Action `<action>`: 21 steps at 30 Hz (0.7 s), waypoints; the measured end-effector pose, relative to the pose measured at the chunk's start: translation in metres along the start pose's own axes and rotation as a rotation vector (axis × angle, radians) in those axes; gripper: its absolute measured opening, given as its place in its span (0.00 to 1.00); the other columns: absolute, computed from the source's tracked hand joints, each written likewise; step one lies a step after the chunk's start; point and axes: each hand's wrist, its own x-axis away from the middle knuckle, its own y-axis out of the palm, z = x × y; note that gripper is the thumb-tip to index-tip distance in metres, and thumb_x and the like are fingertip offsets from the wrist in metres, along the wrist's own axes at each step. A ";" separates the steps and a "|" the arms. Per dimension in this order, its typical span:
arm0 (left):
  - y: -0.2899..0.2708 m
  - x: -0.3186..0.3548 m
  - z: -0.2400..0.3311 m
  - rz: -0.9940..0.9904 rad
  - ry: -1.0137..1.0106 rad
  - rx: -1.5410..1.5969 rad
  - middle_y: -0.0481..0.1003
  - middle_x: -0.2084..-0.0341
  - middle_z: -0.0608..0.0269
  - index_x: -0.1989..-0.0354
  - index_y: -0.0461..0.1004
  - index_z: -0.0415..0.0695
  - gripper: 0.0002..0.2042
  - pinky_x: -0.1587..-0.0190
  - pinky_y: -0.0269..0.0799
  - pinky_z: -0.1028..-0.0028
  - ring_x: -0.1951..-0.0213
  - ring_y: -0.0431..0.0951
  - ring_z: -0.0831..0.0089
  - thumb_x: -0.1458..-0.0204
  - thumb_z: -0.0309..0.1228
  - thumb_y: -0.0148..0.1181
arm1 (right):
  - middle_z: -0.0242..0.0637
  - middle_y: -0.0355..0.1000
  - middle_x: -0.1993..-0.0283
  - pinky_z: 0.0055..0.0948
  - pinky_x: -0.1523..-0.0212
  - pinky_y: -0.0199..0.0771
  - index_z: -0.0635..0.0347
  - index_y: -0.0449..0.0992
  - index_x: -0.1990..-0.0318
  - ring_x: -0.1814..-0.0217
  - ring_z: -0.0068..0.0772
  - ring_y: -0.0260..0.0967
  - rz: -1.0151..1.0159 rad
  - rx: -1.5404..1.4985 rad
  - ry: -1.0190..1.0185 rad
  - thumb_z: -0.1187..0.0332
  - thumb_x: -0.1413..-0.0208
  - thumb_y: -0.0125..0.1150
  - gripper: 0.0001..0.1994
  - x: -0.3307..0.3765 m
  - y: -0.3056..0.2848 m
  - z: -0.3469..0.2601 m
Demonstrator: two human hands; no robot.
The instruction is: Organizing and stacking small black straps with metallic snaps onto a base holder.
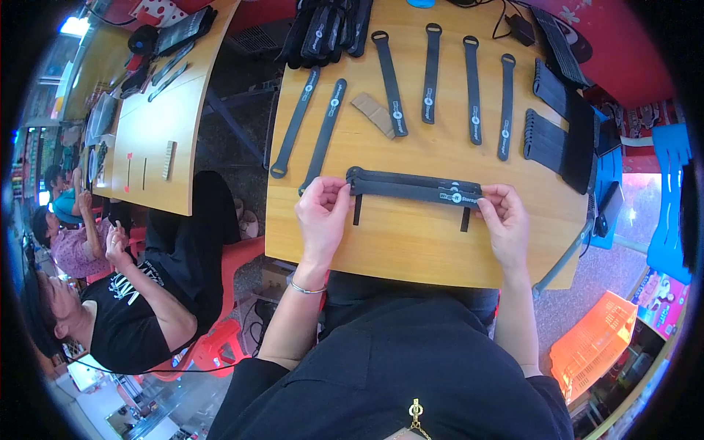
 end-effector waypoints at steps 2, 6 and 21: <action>0.000 0.000 0.000 -0.003 0.006 0.007 0.75 0.75 0.66 0.65 0.71 0.36 0.02 0.71 0.73 0.84 0.75 0.76 0.82 0.46 0.20 0.57 | 0.29 0.71 0.66 0.17 0.61 0.73 0.63 0.71 0.56 0.65 0.16 0.71 0.002 0.004 -0.004 0.79 0.44 0.57 0.09 0.000 0.001 0.000; 0.002 0.001 0.001 -0.003 0.018 0.041 0.74 0.75 0.66 0.66 0.71 0.36 0.02 0.71 0.73 0.84 0.75 0.76 0.83 0.46 0.20 0.57 | 0.29 0.71 0.66 0.17 0.61 0.73 0.63 0.71 0.56 0.65 0.16 0.71 0.003 -0.006 0.013 0.79 0.44 0.57 0.09 0.001 0.000 -0.002; 0.002 -0.001 0.001 0.002 0.020 0.012 0.74 0.75 0.66 0.66 0.71 0.36 0.02 0.71 0.73 0.84 0.76 0.75 0.83 0.47 0.19 0.58 | 0.31 0.72 0.67 0.17 0.62 0.73 0.64 0.71 0.56 0.67 0.17 0.71 0.015 0.008 0.004 0.79 0.44 0.57 0.09 -0.002 0.000 0.001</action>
